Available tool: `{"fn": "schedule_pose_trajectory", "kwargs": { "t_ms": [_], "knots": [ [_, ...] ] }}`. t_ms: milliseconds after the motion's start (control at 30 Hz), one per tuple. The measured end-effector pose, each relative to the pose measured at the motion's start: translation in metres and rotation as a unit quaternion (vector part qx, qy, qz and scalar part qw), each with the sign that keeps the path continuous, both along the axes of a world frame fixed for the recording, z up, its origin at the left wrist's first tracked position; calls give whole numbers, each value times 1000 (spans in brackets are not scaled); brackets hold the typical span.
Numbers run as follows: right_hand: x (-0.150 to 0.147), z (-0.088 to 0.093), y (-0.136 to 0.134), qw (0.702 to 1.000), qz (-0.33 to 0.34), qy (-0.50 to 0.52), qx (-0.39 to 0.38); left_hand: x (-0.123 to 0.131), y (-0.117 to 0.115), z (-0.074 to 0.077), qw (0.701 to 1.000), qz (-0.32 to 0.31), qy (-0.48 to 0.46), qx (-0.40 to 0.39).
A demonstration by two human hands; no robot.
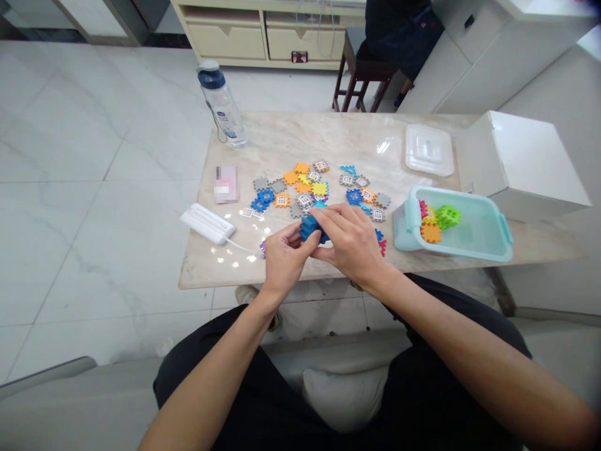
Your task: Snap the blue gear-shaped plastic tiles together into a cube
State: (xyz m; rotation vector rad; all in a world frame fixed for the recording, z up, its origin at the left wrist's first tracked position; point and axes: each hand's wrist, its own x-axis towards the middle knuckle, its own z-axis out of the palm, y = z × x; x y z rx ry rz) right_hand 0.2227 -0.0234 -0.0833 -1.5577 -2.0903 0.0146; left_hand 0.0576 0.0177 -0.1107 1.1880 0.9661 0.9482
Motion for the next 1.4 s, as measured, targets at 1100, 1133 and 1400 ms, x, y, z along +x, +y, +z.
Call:
{"fn": "schedule_pose_trajectory", "kwargs": {
  "t_ms": [1100,1133,1400],
  "knots": [
    [28,24,4,898,52,397,-181,-11,9,12,998,22,-61,28],
    [27,26,3,886,47,422,-185,-11,9,12,997,15,-61,34],
    [18,23,2,865,24,472,-170,-15,7,5,997,-11,-34,62]
  ]
}}
